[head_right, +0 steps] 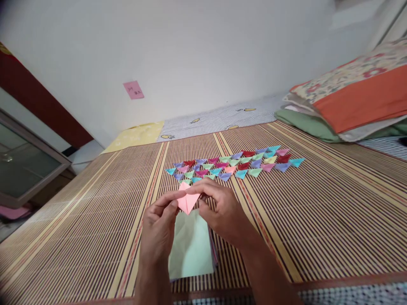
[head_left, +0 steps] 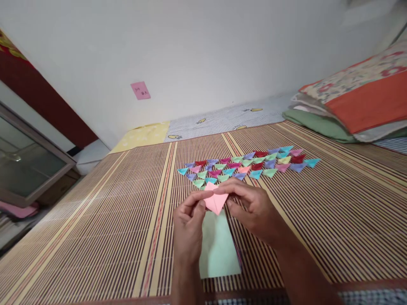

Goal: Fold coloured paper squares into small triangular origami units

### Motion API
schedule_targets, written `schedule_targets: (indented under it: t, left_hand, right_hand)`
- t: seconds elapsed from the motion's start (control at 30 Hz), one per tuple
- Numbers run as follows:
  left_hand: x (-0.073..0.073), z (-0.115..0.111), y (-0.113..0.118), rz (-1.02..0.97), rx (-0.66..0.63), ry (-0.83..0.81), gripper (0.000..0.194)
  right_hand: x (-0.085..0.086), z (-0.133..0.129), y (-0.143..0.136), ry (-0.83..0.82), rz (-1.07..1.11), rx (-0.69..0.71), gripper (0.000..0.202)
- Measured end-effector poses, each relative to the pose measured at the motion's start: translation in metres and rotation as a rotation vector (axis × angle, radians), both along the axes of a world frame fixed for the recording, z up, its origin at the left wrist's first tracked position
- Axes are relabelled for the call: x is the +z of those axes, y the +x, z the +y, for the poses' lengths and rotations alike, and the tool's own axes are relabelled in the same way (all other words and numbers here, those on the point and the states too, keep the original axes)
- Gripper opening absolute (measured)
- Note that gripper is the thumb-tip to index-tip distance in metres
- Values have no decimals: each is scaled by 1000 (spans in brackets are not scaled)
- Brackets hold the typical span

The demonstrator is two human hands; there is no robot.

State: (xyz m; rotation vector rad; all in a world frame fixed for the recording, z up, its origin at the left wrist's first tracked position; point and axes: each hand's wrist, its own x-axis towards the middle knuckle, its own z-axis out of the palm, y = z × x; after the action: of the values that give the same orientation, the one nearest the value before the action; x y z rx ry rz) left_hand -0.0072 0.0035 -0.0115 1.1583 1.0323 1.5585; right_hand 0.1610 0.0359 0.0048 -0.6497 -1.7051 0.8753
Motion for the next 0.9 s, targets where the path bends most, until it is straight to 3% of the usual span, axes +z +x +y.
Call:
schedule_targets:
  t: [0.2, 0.6, 0.9]
  left_hand:
    - [0, 1, -11, -12, -173, 27, 24]
    - [2, 2, -12, -30, -188, 40, 25]
    - [3, 4, -10, -33, -165, 82, 23]
  right_hand:
    - [1, 1, 5, -29, 2, 35, 36]
    - [2, 3, 6, -19, 3, 48, 18]
    - [3, 0, 1, 11, -22, 49, 20]
